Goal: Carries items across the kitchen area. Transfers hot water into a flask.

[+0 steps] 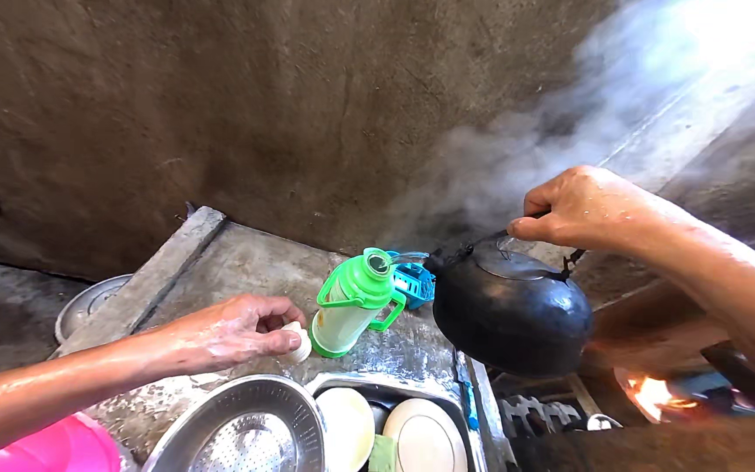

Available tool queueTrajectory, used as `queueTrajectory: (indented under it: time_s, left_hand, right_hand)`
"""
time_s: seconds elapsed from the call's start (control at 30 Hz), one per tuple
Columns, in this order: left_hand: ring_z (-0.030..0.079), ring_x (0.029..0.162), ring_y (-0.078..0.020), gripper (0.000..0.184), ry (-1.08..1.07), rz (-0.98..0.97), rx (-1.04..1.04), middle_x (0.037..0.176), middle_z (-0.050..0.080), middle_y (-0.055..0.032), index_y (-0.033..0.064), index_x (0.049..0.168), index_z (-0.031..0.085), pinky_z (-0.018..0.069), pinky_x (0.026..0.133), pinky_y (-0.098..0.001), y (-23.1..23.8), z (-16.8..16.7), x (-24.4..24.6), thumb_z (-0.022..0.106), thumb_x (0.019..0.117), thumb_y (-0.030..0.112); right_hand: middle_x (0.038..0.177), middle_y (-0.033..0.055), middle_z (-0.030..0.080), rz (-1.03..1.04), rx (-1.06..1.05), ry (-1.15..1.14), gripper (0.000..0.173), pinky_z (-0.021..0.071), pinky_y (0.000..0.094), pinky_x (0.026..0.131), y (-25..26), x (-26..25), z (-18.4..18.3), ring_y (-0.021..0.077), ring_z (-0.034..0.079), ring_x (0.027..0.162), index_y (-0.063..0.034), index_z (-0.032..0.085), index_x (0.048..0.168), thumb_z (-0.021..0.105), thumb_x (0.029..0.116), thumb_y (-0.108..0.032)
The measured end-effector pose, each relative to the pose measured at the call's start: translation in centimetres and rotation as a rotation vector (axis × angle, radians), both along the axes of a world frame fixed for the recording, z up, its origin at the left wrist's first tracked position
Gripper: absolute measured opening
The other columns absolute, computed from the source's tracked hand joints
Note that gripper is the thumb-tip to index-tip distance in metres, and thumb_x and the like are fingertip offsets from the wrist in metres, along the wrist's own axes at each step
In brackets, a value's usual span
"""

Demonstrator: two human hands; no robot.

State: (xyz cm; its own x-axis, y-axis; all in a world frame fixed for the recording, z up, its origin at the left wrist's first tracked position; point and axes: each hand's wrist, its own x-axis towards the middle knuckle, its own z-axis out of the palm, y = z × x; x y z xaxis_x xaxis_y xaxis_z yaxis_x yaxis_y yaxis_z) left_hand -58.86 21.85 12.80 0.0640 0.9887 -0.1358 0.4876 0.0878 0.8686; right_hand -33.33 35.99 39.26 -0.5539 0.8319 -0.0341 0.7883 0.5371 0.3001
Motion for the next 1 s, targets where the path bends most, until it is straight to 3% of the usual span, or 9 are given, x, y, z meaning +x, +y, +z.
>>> queueTrajectory:
  time_s: [0.1,0.2,0.3,0.4,0.53,0.6,0.67,0.77,1.0]
  left_hand:
    - [0.063,0.075,-0.0034,0.038,0.008,-0.012,0.019,0.087,0.069,0.0064,0.0209,0.120,0.071,0.0530,0.070,-0.0257,0.0,-0.1,-0.1,0.067,0.0949,0.049]
    - [0.063,0.075,-0.0026,0.040,0.028,-0.022,0.010,0.088,0.069,0.0074,0.0224,0.122,0.071,0.0526,0.069,-0.0249,0.1,0.0,-0.1,0.066,0.0948,0.052]
    - [0.063,0.075,-0.0031,0.040,0.022,-0.026,0.009,0.089,0.069,0.0063,0.0209,0.122,0.071,0.0521,0.069,-0.0251,0.1,-0.1,-0.2,0.066,0.0953,0.050]
    - [0.064,0.076,-0.0034,0.043,0.024,0.003,-0.017,0.089,0.069,0.0068,0.0203,0.121,0.069,0.0535,0.069,-0.0252,0.2,0.0,-0.1,0.067,0.0934,0.053]
    - [0.066,0.078,-0.0063,0.046,0.000,0.060,-0.073,0.091,0.069,0.0041,0.0158,0.118,0.063,0.0560,0.071,-0.0279,0.3,0.2,0.0,0.073,0.0894,0.050]
    - [0.066,0.077,-0.0053,0.043,0.001,0.058,-0.071,0.090,0.069,0.0048,0.0167,0.114,0.065,0.0561,0.071,-0.0263,0.3,0.1,0.0,0.075,0.0883,0.050]
    - [0.066,0.078,-0.0055,0.041,0.004,0.044,-0.072,0.090,0.069,0.0042,0.0157,0.113,0.066,0.0556,0.072,-0.0261,0.3,0.2,0.0,0.076,0.0885,0.047]
    - [0.066,0.078,-0.0045,0.040,0.014,0.029,-0.063,0.089,0.069,0.0053,0.0169,0.112,0.066,0.0557,0.071,-0.0252,0.2,0.1,-0.1,0.075,0.0886,0.049]
    - [0.066,0.078,-0.0039,0.041,0.006,0.023,-0.053,0.090,0.069,0.0054,0.0167,0.112,0.067,0.0552,0.071,-0.0243,0.0,-0.1,-0.3,0.075,0.0887,0.050]
  right_hand:
    - [0.071,0.0149,0.059,-0.010,-0.033,-0.019,0.028,0.0466,0.0434,0.068,1.9,0.2,0.0,0.0256,0.060,0.071,0.0042,0.066,0.078,0.070,0.0985,-0.014]
    - [0.048,-0.0007,0.047,0.361,0.055,0.076,0.041,0.0353,0.0406,0.043,10.9,4.1,-1.9,0.0151,0.048,0.045,-0.0180,0.056,0.054,0.074,0.0864,-0.035]
    - [0.087,0.0169,0.064,-0.086,-0.113,-0.195,0.030,0.0488,0.0492,0.083,5.2,0.0,0.6,0.0295,0.064,0.090,0.0004,0.069,0.092,0.063,0.1037,-0.026]
    - [0.054,0.0027,0.054,0.284,0.032,0.008,0.039,0.0405,0.0446,0.048,10.1,3.2,-1.7,0.0198,0.054,0.053,-0.0158,0.060,0.059,0.073,0.0908,-0.035]
    - [0.072,0.0092,0.062,0.018,-0.090,-0.164,0.036,0.0494,0.0520,0.070,8.6,1.1,-0.5,0.0266,0.064,0.075,-0.0101,0.067,0.075,0.068,0.0991,-0.037]
    - [0.054,0.0042,0.055,0.269,0.059,-0.045,0.040,0.0423,0.0464,0.047,10.4,2.8,-2.0,0.0218,0.057,0.053,-0.0157,0.061,0.059,0.072,0.0896,-0.038]
    - [0.079,0.0112,0.064,-0.018,-0.094,-0.209,0.032,0.0498,0.0525,0.076,7.9,0.4,-0.4,0.0283,0.065,0.083,-0.0084,0.068,0.082,0.066,0.1007,-0.035]
    - [0.053,0.0007,0.050,0.267,0.029,-0.035,0.042,0.0401,0.0465,0.047,11.1,2.4,-2.3,0.0199,0.053,0.052,-0.0196,0.056,0.057,0.073,0.0894,-0.039]
    - [0.053,0.0002,0.050,0.289,0.035,-0.057,0.042,0.0402,0.0465,0.047,11.3,2.0,-2.4,0.0198,0.053,0.052,-0.0205,0.054,0.056,0.073,0.0891,-0.039]
